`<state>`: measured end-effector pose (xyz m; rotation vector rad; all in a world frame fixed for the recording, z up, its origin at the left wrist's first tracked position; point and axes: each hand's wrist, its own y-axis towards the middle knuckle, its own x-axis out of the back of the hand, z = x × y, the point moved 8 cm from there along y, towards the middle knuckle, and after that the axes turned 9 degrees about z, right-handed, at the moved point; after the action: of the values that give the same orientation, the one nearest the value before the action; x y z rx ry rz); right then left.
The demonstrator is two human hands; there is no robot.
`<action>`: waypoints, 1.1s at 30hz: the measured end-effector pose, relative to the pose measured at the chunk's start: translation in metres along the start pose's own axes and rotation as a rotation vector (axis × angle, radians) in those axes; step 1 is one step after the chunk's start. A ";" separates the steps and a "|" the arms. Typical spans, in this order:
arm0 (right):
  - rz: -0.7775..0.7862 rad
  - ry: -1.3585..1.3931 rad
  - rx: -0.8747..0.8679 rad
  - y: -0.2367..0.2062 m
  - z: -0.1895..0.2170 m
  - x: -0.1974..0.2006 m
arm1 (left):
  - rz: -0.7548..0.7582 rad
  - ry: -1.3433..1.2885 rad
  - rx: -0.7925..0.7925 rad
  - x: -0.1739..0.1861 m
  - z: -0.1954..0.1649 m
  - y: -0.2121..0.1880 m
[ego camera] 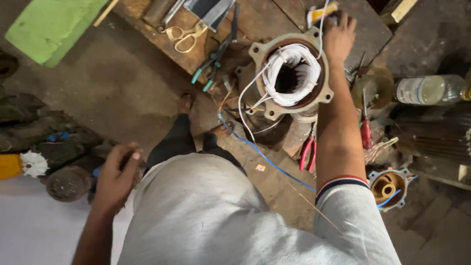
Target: The person sits at a workbench and strips insulation from the ends of copper wires, scraping the wire with a small blade and pulling off the insulation by hand. They use pliers on a wire, handle a spool of white winding wire on a motor stator, and rub the stripped copper ends with a small abrasive pad.
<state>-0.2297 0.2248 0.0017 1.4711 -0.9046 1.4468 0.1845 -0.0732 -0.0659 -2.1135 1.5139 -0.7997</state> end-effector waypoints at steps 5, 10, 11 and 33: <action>-0.301 0.226 -0.122 -0.051 -0.013 0.017 | 0.059 0.066 -0.202 0.011 -0.006 0.007; -0.400 1.267 -0.530 -0.178 -0.029 -0.011 | 0.244 0.257 -0.417 -0.005 -0.068 0.043; -0.377 1.380 -0.679 -0.204 -0.023 -0.021 | 0.293 0.268 -0.478 -0.012 -0.087 0.051; -0.328 1.438 -0.776 -0.296 0.194 0.012 | 1.114 0.321 -1.011 -0.080 -0.183 0.039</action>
<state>0.1173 0.1547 -0.0042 -0.1479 -0.1782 1.2381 0.0153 -0.0108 0.0294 -1.1179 3.2138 0.1283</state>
